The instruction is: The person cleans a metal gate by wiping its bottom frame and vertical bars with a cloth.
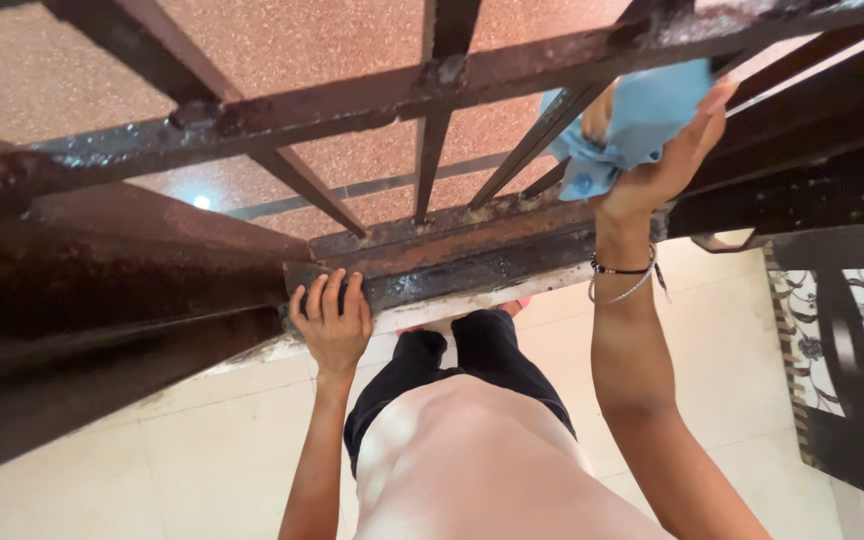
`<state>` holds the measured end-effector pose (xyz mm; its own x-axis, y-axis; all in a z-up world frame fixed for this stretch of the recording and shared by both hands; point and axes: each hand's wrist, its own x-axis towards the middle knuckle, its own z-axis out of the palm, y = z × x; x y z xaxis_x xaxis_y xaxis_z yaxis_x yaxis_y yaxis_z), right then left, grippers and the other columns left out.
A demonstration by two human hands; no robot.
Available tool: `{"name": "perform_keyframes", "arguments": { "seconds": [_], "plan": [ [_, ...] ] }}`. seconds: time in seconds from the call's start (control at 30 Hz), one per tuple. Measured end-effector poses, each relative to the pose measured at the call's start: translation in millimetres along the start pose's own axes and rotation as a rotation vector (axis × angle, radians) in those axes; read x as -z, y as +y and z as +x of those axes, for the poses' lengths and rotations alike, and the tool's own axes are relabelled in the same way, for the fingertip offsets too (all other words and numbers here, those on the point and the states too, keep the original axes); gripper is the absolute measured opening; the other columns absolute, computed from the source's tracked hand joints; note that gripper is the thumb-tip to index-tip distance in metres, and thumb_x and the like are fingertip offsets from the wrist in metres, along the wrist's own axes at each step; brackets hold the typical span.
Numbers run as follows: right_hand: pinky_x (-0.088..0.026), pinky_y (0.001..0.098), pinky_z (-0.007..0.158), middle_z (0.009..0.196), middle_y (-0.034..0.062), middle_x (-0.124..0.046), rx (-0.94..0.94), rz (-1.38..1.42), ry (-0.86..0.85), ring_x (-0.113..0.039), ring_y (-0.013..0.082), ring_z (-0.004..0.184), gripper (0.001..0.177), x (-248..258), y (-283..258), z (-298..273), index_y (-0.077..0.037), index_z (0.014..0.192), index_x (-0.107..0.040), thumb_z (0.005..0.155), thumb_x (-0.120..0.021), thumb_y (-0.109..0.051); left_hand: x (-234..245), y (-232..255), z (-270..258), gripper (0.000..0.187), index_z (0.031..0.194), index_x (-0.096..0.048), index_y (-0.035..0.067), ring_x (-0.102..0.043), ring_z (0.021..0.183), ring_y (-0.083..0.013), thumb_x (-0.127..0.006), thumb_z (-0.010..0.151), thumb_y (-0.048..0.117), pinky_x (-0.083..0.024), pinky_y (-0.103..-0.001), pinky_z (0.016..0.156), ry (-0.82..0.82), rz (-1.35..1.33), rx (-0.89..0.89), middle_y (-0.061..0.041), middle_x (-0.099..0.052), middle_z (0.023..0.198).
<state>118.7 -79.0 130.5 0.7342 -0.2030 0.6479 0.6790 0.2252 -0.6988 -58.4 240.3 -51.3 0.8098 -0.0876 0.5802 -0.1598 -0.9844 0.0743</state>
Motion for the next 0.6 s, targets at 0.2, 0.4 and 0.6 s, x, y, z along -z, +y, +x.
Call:
{"name": "perform_keyframes", "arguments": {
  "seconds": [0.2, 0.4, 0.6],
  "plan": [
    [-0.034, 0.0269, 0.049, 0.079, 0.0029, -0.050, -0.311, 0.339, -0.117, -0.043, 0.0111, 0.053, 0.053, 11.0, 15.7, -16.3, -0.008, 0.111, -0.054, 0.115, -0.033, -0.057, 0.0, -1.8, 0.3, 0.024, 0.119, -0.073, 0.015, -0.051, 0.129, -0.0239, -0.068, 0.095, 0.016, -0.038, -0.053, 0.114, -0.013, -0.003, 0.000, -0.004, -0.063, 0.130],
    [-0.033, 0.0279, 0.050, 0.078, 0.0035, -0.047, -0.360, 0.394, 0.023, -0.039, 0.0121, 0.054, 0.043, 12.7, 34.3, -36.6, -0.009, 0.102, -0.044, 0.115, -0.039, -0.050, -1.1, -1.8, -2.7, 0.024, 0.119, -0.073, 0.015, -0.050, 0.129, -0.0234, -0.068, 0.096, 0.016, -0.037, -0.052, 0.115, -0.009, 0.005, 0.003, -0.004, -0.063, 0.129],
    [-0.039, 0.0264, 0.058, 0.081, 0.0042, -0.050, -0.264, 0.234, 0.106, -0.048, 0.0119, 0.065, 0.041, 25.0, 73.9, -75.6, -0.005, 0.108, -0.052, 0.117, -0.040, -0.043, -2.5, -2.5, -1.7, 0.024, 0.120, -0.073, 0.015, -0.050, 0.130, -0.0239, -0.068, 0.096, 0.015, -0.037, -0.052, 0.115, -0.003, 0.002, 0.002, -0.005, -0.063, 0.130]
  ]
}}
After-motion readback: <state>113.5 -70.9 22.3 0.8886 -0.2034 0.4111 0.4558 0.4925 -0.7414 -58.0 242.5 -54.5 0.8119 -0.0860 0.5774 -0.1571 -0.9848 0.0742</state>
